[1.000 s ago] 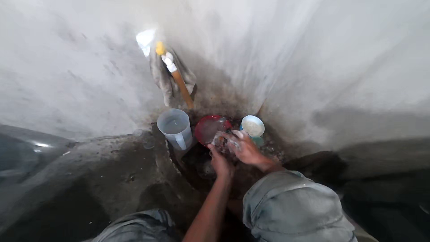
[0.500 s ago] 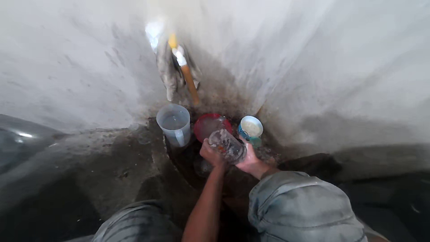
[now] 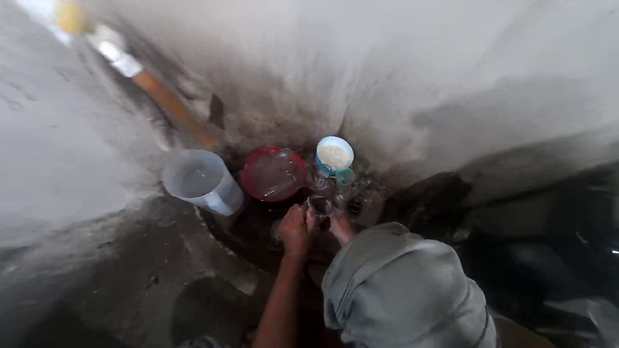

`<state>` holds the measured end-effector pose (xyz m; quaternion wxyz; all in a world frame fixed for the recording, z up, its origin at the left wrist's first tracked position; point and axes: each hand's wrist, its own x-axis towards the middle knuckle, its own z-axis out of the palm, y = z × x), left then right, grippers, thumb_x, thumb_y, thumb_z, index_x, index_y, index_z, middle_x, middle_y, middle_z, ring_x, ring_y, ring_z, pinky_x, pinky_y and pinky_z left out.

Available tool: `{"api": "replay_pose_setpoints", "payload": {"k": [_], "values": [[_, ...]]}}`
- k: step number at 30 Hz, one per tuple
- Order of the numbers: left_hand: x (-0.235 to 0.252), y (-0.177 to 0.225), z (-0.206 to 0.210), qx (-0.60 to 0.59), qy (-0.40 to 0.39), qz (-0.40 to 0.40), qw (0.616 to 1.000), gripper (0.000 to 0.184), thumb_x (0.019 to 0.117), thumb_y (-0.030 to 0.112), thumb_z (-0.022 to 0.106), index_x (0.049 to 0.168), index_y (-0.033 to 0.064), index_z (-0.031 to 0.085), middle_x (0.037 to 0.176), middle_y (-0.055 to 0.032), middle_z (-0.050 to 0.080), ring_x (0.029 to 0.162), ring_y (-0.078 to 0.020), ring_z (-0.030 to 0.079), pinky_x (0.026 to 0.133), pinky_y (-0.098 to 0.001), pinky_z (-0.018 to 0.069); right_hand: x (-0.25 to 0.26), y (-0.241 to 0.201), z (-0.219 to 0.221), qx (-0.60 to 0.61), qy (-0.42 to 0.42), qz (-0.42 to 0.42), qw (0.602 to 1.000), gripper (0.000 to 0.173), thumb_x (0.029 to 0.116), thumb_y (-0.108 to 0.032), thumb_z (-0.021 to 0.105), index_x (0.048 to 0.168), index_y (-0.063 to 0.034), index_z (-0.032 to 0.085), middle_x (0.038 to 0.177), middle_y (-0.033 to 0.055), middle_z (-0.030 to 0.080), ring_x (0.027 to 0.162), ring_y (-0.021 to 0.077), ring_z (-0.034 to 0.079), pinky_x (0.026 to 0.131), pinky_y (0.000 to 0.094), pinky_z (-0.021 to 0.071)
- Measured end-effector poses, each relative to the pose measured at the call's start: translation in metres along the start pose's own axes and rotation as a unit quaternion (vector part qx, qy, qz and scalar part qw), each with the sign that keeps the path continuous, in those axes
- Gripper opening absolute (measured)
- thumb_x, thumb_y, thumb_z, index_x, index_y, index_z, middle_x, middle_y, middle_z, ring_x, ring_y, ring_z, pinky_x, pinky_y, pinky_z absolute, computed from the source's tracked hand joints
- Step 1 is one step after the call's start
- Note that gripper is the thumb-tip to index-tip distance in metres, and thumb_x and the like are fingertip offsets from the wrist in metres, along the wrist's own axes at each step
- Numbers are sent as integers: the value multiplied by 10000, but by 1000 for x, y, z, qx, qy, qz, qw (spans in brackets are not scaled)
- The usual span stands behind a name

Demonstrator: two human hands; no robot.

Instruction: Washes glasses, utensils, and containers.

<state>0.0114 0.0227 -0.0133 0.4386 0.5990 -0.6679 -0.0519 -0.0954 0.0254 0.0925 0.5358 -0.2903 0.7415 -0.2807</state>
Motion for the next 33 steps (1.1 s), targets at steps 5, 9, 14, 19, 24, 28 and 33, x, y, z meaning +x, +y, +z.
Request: {"api": "replay_pose_setpoints", "payload": {"k": [5, 9, 14, 19, 24, 28, 33], "values": [[-34, 4, 16, -49, -308, -103, 945, 430, 1067, 269, 488, 1229, -103, 629, 1316, -316, 586, 1269, -479, 545, 1102, -576, 427, 93, 92, -44, -30, -39, -7, 999, 595, 1043, -451, 569, 1421, 8, 543, 1357, 256, 611, 1247, 356, 622, 1052, 538, 530], [-46, 33, 40, -112, -456, -170, 866, 423, 1028, 206, 604, 1341, -80, 594, 1500, -315, 454, 1442, -484, 367, 1220, -508, 282, 115, 159, -77, -80, -71, 6, 994, 467, 1004, -249, 671, 1354, 39, 558, 1202, 209, 673, 1066, 259, 688, 947, 419, 570], [-75, 11, 60, -104, -532, -110, 833, 486, 1033, 441, 571, 1433, 164, 590, 1670, -76, 301, 1506, -239, 358, 1202, -399, 363, 119, 160, -111, -262, -21, 21, 965, 579, 1085, -289, 504, 1534, 54, 378, 1467, 289, 516, 1369, 383, 521, 1163, 495, 408], [-50, -37, 28, -88, -441, -148, 881, 427, 1051, 400, 550, 1376, 135, 634, 1561, -100, 473, 1362, -238, 542, 1120, -419, 474, 167, 138, -130, -473, 18, 14, 881, 444, 1072, -307, 518, 1427, -44, 558, 1318, 266, 631, 1217, 449, 620, 1021, 620, 491], [-12, -97, -1, 8, -380, -150, 913, 345, 1052, 343, 562, 1303, 137, 677, 1501, -85, 530, 1340, -240, 553, 1094, -465, 491, 202, 134, -150, -496, 13, 34, 868, 385, 1018, -298, 639, 1289, -25, 642, 1156, 288, 683, 1081, 487, 670, 905, 667, 536], [35, -117, -4, 52, -299, -134, 943, 355, 1040, 251, 579, 1342, 67, 620, 1427, -162, 572, 1328, -320, 549, 1108, -517, 460, 195, 123, -148, -524, 46, 17, 850, 519, 994, -447, 655, 1327, -49, 636, 1213, 276, 666, 1090, 489, 660, 882, 688, 531], [96, -127, 36, 140, -404, -150, 892, 560, 1012, 163, 586, 1525, 36, 403, 1491, -272, 480, 1330, -468, 523, 1065, -632, 454, 173, 79, -136, -511, 89, -79, 851, 561, 1027, -512, 560, 1345, -54, 617, 1213, 276, 655, 1031, 487, 677, 846, 670, 551]]}}
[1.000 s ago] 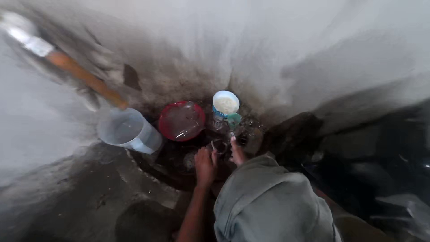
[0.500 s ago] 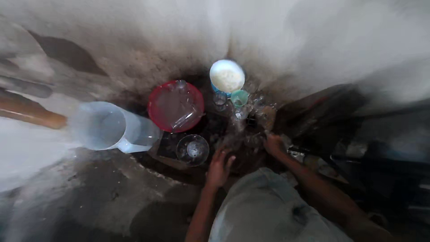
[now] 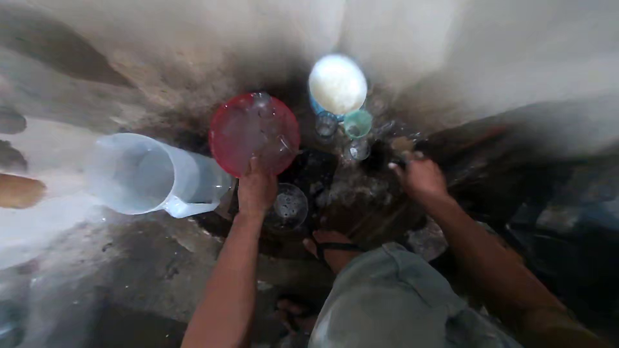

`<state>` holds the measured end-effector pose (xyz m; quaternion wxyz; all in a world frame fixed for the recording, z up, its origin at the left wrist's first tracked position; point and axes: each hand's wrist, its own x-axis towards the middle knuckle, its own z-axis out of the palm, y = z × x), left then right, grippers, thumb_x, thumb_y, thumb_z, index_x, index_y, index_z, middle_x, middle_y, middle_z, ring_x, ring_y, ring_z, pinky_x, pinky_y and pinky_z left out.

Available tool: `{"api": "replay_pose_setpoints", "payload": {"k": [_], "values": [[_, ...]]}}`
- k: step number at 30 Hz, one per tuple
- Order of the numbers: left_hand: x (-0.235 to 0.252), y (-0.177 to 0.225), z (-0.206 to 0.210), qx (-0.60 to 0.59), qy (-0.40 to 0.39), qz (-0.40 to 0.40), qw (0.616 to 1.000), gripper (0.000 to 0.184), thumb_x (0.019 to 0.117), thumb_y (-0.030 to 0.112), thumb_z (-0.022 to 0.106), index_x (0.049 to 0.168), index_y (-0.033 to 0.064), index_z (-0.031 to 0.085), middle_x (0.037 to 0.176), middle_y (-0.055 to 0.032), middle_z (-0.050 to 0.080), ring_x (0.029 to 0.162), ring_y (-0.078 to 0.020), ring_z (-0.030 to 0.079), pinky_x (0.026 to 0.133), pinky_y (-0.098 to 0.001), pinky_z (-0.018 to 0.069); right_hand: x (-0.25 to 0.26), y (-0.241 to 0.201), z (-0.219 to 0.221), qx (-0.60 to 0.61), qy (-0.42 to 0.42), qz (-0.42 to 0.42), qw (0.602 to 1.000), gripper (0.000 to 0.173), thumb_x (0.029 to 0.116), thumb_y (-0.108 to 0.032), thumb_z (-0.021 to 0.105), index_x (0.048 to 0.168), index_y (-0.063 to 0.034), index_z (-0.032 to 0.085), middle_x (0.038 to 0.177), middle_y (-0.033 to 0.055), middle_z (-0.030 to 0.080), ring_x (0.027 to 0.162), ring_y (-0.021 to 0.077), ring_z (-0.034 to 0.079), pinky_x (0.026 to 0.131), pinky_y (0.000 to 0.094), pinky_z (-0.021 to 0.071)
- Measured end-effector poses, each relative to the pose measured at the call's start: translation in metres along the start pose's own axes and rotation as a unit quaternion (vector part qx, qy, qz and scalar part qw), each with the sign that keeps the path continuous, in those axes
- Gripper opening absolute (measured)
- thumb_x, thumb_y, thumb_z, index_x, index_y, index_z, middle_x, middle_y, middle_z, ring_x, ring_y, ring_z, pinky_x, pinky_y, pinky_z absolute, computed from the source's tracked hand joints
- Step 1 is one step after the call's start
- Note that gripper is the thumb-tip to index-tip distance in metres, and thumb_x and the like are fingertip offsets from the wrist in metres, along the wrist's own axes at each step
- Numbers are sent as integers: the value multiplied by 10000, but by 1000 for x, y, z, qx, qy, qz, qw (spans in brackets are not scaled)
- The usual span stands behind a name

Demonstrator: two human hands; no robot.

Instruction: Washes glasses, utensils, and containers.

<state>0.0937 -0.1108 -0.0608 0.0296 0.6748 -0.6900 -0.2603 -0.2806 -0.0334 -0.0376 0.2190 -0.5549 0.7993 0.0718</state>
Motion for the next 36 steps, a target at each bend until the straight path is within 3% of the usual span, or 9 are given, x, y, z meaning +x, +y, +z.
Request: {"api": "replay_pose_setpoints", "payload": {"k": [5, 10, 13, 17, 22, 26, 31, 34, 36], "values": [[48, 2, 24, 64, -16, 28, 997, 739, 973, 337, 674, 1591, 119, 333, 1555, -255, 420, 1438, -487, 384, 1158, -767, 170, 37, -63, -42, 168, 53, -148, 973, 580, 1105, -476, 300, 1227, -66, 691, 1217, 186, 686, 1153, 348, 660, 987, 581, 509], [55, 5, 11, 26, -8, 46, 999, 768, 855, 342, 825, 1469, 37, 480, 1463, -310, 472, 1339, -514, 472, 1066, -673, 421, 161, -126, -40, 228, 135, -186, 946, 341, 1031, -242, 562, 1346, -127, 624, 1256, 122, 680, 1136, 262, 679, 1002, 479, 552], [41, 5, 6, -12, 38, 34, 999, 838, 790, 298, 886, 1473, 61, 461, 1454, -278, 490, 1316, -469, 517, 1047, -625, 475, 227, -149, -10, 157, 52, -170, 972, 514, 955, -162, 644, 1451, -136, 514, 1293, 172, 661, 1176, 362, 657, 993, 574, 539], [11, 10, -5, -139, 158, 5, 978, 866, 760, 277, 898, 1462, 31, 456, 1394, -240, 562, 1287, -364, 569, 1085, -531, 475, 263, -150, 20, -19, -97, -197, 975, 368, 939, -268, 693, 1252, -76, 696, 1335, 227, 631, 1278, 436, 573, 1034, 660, 469], [-15, 9, -22, -319, 272, -18, 908, 1009, 726, 216, 931, 1499, 16, 314, 1388, -158, 550, 1250, -189, 590, 1046, -355, 533, 259, -161, 5, 81, 16, -155, 984, 348, 942, -199, 671, 1257, -53, 678, 1295, 234, 648, 1235, 424, 606, 1038, 624, 486], [-35, 9, -29, -521, 274, -31, 808, 973, 779, 69, 881, 1512, 138, 244, 1297, -99, 610, 1106, -234, 686, 893, -423, 634, 200, -181, -31, 357, 157, -179, 903, 427, 934, -182, 655, 1342, -66, 606, 1197, 117, 703, 1080, 221, 695, 953, 425, 580], [-54, 35, -22, -688, 256, -97, 672, 685, 953, 113, 710, 1479, 158, 273, 1313, -148, 597, 1129, -348, 665, 901, -560, 603, 81, -192, -32, 563, -3, -262, 784, 380, 960, -144, 644, 1323, -43, 603, 1322, 112, 628, 1165, 203, 641, 940, 428, 590], [-68, 47, -10, -733, 226, -102, 633, 621, 961, 88, 695, 1437, 127, 298, 1317, -192, 599, 1145, -400, 661, 936, -596, 586, 40, -195, -5, 539, -103, -256, 796, 323, 1035, -230, 599, 1293, -37, 614, 1265, 127, 652, 1152, 202, 647, 976, 433, 566], [-75, 45, 1, -733, 217, -94, 638, 608, 938, 22, 697, 1401, 126, 318, 1292, -196, 613, 1110, -410, 675, 912, -600, 594, 22, -188, 8, 525, -131, -272, 796, 418, 1113, -317, 404, 1273, -28, 659, 1304, 137, 662, 1255, 198, 612, 1098, 432, 487]]}}
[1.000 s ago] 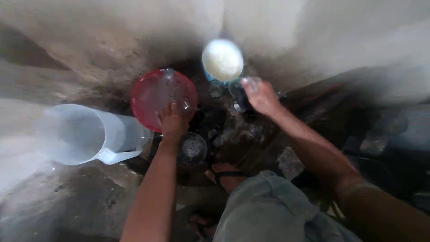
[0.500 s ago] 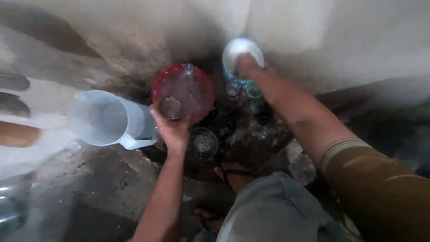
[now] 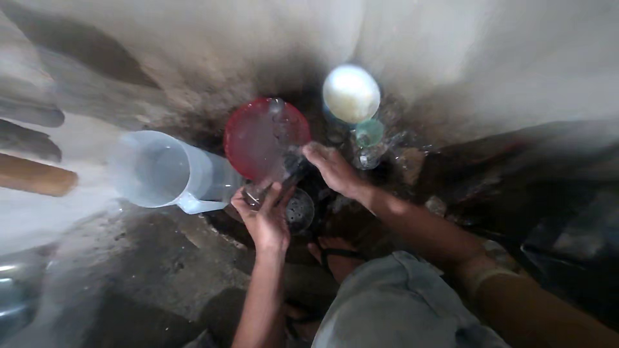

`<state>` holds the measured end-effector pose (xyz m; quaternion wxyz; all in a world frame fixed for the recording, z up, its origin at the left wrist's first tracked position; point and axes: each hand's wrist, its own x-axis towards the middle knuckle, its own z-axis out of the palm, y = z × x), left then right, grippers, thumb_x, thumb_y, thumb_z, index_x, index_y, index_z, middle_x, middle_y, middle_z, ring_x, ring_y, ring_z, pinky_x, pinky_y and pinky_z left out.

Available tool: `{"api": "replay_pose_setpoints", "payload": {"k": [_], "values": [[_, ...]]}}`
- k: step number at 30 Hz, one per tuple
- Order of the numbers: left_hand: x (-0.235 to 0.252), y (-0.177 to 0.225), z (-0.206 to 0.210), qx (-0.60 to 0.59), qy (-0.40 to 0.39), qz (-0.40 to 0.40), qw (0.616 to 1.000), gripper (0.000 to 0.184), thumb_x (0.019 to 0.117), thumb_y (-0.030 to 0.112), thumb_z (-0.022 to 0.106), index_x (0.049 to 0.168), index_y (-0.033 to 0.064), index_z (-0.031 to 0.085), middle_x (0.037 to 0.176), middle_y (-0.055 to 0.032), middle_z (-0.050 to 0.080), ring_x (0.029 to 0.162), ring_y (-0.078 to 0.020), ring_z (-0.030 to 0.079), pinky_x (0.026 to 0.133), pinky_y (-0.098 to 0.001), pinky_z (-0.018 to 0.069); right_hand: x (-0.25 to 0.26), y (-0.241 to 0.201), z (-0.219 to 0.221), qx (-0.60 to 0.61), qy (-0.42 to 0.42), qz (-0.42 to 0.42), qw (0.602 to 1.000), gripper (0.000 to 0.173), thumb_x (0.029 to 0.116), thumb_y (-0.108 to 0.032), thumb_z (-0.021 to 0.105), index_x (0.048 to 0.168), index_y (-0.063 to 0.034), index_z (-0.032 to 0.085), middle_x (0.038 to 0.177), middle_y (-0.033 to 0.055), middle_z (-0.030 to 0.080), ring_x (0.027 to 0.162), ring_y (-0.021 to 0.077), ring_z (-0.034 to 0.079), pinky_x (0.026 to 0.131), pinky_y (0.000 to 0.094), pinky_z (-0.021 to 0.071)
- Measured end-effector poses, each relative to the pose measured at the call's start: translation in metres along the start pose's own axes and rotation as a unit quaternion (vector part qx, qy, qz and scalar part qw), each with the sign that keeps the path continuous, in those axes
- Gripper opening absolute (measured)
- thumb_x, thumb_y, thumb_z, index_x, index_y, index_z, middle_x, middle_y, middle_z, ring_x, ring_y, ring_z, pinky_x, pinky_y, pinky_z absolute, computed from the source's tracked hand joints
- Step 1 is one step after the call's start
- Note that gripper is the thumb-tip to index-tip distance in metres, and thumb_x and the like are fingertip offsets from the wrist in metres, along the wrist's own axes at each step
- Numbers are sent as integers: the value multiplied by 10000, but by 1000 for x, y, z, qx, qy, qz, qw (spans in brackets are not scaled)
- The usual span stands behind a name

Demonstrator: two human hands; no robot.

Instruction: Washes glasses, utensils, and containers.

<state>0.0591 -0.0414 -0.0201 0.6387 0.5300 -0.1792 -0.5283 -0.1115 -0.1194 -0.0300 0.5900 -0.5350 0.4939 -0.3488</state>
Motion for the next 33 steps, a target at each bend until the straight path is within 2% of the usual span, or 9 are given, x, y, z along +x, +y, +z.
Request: {"api": "replay_pose_setpoints", "payload": {"k": [4, 10, 14, 18, 21, 24, 27, 30, 33], "values": [[-11, -6, -22, 31, -61, -28, 997, 588, 955, 38, 661, 1436, 207, 367, 1312, -123, 603, 1076, -347, 680, 855, -569, 612, -15, 24, -5, 108, -186, -87, 973, 777, 1113, -425, 82, 1209, 73, 670, 1283, 187, 692, 1304, 249, 592, 1184, 458, 404], [-21, 4, -21, 37, 18, -70, 997, 401, 1060, 221, 547, 1428, 175, 395, 1174, -122, 650, 872, -274, 726, 752, -451, 648, -14, 8, -30, -66, -174, -256, 948, 307, 984, -254, 681, 1118, 12, 750, 1225, 136, 713, 1177, 192, 669, 1036, 371, 556], [-20, 17, -18, 150, -4, -151, 977, 535, 1057, 570, 410, 1358, 141, 520, 993, -118, 710, 752, -241, 720, 614, -390, 630, -22, 1, -17, -203, -338, -241, 887, 558, 872, -481, 785, 1313, -147, 710, 1335, 30, 686, 1241, 132, 627, 1070, 400, 525], [-12, 35, -21, 298, -15, -247, 922, 652, 1028, 693, 266, 1080, 146, 616, 597, -51, 575, 406, -131, 504, 359, -259, 436, -28, -15, -8, -399, -348, -250, 811, 389, 928, -472, 718, 1148, -153, 753, 1075, 42, 746, 992, 204, 703, 873, 472, 560], [-10, 47, -27, 315, -67, -197, 926, 410, 1073, 543, 389, 1246, 203, 540, 651, -41, 567, 423, -120, 511, 376, -246, 462, -35, -16, -5, -423, -365, -264, 786, 443, 967, -228, 673, 1406, -190, 631, 1356, 52, 665, 1185, 245, 654, 958, 490, 531], [-12, 46, -33, 297, -138, -103, 939, 315, 1041, 373, 554, 1314, 232, 485, 807, -40, 639, 465, -143, 574, 418, -276, 540, -33, -10, -9, -205, -383, -181, 882, 556, 946, -129, 707, 1473, -62, 545, 1473, 95, 575, 1317, 151, 560, 1111, 326, 457], [-11, 51, -43, 350, -252, 30, 902, 566, 911, 215, 767, 1400, 183, 482, 1199, -26, 666, 879, -153, 733, 743, -346, 669, -36, -3, -15, 191, -401, 59, 894, 608, 897, 4, 606, 1477, -142, 500, 1053, 25, 686, 631, 21, 579, 500, 166, 481], [-5, 57, -48, 429, -335, 127, 830, 625, 822, 289, 861, 1362, 194, 562, 1379, 5, 576, 1274, -130, 568, 1052, -353, 531, -37, -2, -25, 215, -433, 111, 868, 760, 840, 25, 618, 1549, -182, 439, 1227, 57, 681, 770, 91, 652, 535, 228, 534], [-11, 56, -46, 387, -288, 47, 875, 489, 901, 217, 776, 1341, 165, 571, 1191, -9, 674, 891, -115, 719, 769, -322, 655, -38, -24, -22, 17, -445, 59, 894, 666, 882, 121, 653, 1503, -72, 510, 1305, 141, 656, 890, 161, 703, 688, 322, 618]]}}
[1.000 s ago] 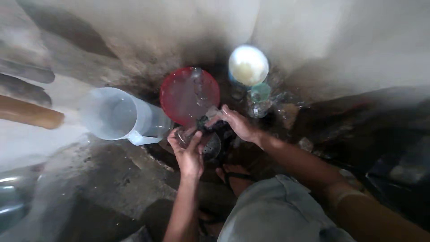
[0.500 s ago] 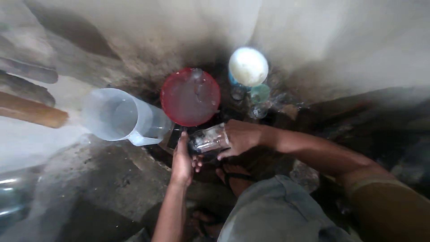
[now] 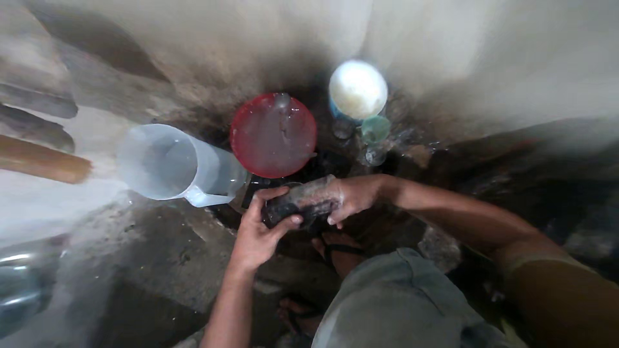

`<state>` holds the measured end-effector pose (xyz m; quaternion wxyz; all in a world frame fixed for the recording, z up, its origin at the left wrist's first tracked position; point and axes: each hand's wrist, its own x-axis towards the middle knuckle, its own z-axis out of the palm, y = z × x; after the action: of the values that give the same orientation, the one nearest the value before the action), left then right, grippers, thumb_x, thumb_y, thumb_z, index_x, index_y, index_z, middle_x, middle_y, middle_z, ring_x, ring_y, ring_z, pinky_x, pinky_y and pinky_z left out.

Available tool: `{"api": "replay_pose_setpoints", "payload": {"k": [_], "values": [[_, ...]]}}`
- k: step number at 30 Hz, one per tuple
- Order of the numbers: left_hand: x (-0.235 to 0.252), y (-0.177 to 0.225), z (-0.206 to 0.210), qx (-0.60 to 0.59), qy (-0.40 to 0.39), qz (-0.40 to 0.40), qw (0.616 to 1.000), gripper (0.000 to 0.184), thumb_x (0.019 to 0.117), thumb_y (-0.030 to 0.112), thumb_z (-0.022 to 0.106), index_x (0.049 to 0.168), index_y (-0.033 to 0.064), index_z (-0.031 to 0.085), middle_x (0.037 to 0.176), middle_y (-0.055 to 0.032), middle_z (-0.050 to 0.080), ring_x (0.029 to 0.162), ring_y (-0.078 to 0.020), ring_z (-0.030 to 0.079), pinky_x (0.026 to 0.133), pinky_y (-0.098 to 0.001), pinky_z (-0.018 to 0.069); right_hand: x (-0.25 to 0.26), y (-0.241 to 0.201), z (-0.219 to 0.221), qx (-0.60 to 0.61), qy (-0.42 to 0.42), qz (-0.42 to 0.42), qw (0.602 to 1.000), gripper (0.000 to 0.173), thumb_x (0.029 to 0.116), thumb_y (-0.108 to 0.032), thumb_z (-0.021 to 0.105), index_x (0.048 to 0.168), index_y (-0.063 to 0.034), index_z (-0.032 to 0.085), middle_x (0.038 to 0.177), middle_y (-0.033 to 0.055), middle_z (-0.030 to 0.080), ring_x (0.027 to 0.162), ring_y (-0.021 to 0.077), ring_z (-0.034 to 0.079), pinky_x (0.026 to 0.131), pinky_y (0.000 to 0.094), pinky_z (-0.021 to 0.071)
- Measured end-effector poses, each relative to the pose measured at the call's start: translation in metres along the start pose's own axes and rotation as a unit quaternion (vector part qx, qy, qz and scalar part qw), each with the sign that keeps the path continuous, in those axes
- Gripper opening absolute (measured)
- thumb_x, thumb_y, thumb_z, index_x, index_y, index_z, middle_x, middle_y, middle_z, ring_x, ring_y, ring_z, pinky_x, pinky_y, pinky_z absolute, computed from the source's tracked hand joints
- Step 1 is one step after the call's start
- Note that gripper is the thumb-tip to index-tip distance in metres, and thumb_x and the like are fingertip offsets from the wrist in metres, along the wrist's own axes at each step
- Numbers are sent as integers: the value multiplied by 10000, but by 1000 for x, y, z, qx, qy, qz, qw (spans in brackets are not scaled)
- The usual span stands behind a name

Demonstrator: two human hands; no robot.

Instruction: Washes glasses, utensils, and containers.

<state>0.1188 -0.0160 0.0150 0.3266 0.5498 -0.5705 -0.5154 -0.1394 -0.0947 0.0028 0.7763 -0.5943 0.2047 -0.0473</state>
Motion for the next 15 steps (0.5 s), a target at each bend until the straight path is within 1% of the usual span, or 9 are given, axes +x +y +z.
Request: {"api": "replay_pose_setpoints", "payload": {"k": [1, 2, 3, 4, 6, 7, 9, 12, 15], "values": [[0, 1, 5, -55, 37, -61, 996, 352, 969, 236, 673, 1300, 162, 579, 1021, -37, 709, 644, -152, 704, 566, -331, 646, 3, -4, 5, -86, 16, -20, 996, 547, 900, 68, 687, 1425, -40, 578, 1233, 142, 683, 908, 144, 696, 776, 317, 606], [2, 2, 8, -83, 70, -113, 988, 280, 1029, 358, 568, 1240, 176, 593, 886, -47, 690, 495, -172, 634, 432, -336, 595, 6, -4, 9, -154, 43, -69, 985, 436, 915, -11, 711, 1344, -14, 631, 1209, 133, 695, 974, 128, 686, 874, 307, 584], [4, 3, 12, -97, 100, -152, 979, 316, 1055, 447, 498, 1175, 176, 607, 762, -54, 653, 420, -179, 576, 366, -337, 543, 11, 1, 13, -185, 80, -118, 972, 353, 931, -96, 727, 1265, -2, 666, 1197, 120, 693, 1053, 126, 667, 965, 309, 555], [6, 4, 14, -98, 116, -170, 974, 342, 1066, 469, 469, 1150, 169, 610, 716, -57, 635, 408, -180, 565, 362, -338, 535, 15, 6, 16, -170, 122, -139, 968, 310, 931, -150, 749, 1194, 1, 683, 1147, 106, 699, 1052, 124, 662, 972, 311, 549], [3, 4, 20, -101, 133, -130, 977, 267, 1062, 358, 530, 1177, 131, 612, 827, -57, 679, 496, -190, 638, 446, -353, 602, 13, 12, 16, -69, 187, -130, 971, 378, 888, -138, 805, 1220, 3, 692, 1143, 83, 725, 1051, 98, 685, 962, 279, 574], [1, 2, 23, -99, 142, -94, 980, 249, 1045, 306, 575, 1212, 123, 600, 921, -54, 696, 562, -195, 677, 505, -362, 632, 10, 13, 15, -11, 228, -116, 967, 368, 850, -90, 825, 1187, 2, 708, 1099, 81, 739, 994, 103, 700, 905, 277, 593], [-4, -2, 27, -81, 160, -23, 983, 333, 999, 212, 659, 1298, 98, 565, 1130, -53, 674, 739, -193, 727, 634, -372, 670, 3, 17, 13, 79, 293, -80, 949, 452, 809, -51, 842, 1231, -14, 684, 1116, 92, 730, 997, 138, 708, 899, 308, 608], [-9, -7, 29, -45, 170, 38, 984, 508, 896, 139, 773, 1347, 103, 541, 1269, -37, 627, 1003, -164, 704, 841, -361, 644, 1, 27, 16, 193, 370, -52, 907, 656, 755, -56, 881, 1336, -63, 575, 1179, 102, 684, 1036, 179, 696, 903, 368, 614], [-9, -11, 37, 1, 173, 100, 980, 600, 824, 118, 847, 1347, 79, 554, 1338, -58, 600, 1180, -183, 639, 966, -369, 598, 4, 28, 9, 301, 385, -59, 871, 591, 812, 21, 818, 1333, -64, 551, 1140, 111, 675, 966, 199, 696, 841, 376, 624]]}}
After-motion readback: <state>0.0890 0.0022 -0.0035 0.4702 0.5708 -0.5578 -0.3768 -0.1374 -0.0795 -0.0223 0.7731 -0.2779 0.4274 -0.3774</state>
